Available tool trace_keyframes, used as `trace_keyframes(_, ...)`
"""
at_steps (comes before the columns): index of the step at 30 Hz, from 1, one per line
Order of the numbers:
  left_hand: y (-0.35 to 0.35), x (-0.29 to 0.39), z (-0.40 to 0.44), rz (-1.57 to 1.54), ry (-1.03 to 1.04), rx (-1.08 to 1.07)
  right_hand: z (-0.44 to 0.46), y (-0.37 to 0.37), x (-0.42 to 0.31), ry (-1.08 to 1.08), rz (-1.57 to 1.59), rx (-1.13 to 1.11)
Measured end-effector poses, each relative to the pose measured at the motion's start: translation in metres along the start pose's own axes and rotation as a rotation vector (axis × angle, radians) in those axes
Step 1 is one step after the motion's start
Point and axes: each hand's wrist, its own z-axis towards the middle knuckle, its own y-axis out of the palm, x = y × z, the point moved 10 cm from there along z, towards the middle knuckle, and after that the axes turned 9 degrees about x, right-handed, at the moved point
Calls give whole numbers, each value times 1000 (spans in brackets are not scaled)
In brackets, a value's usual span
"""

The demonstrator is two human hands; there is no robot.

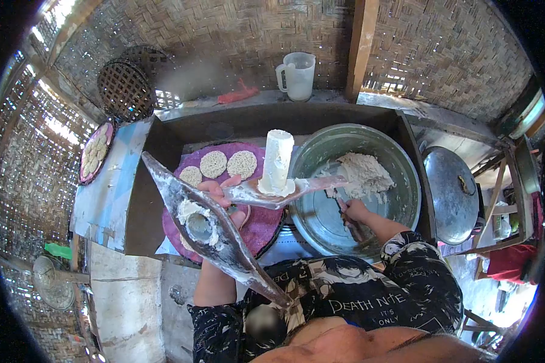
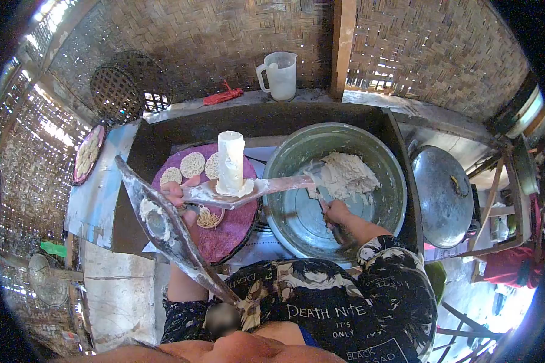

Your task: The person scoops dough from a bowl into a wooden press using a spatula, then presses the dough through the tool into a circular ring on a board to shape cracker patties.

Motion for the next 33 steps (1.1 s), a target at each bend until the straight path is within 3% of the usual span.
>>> trace_keyframes(3,2,-7,-3,23,-54,-27,-13,7,15,196,318,-187)
trace_keyframes(6,3,-5,-6,36,-88,-12,-33,-1,5,223,357,-428)
trace_keyframes(11,4,-4,-13,208,-23,-93,-82,-46,-12,90,21,-560)
trace_keyframes(13,-3,-38,-22,55,-281,-148,-110,-81,-33,-5,-68,-568)
trace_keyframes(16,2,-87,-37,-296,-719,-11,-153,-143,-73,-198,-255,-489)
trace_keyframes(18,22,-90,-22,378,-523,-186,-188,-187,-107,-353,-376,-370)
trace_keyframes(20,55,-91,-20,672,-337,-347,-217,-219,-126,-365,-416,-377)
trace_keyframes(22,75,-117,-34,736,-320,-434,-247,-243,-149,-372,-418,-381)
trace_keyframes(27,148,-106,-68,604,-182,-743,-284,-254,-190,-504,-376,-444)
trace_keyframes(31,165,-88,-74,509,-113,-752,-284,-260,-209,-579,-612,-293)
trace_keyframes(33,165,-95,-74,544,-152,-759,-292,-266,-229,-724,-643,-158)
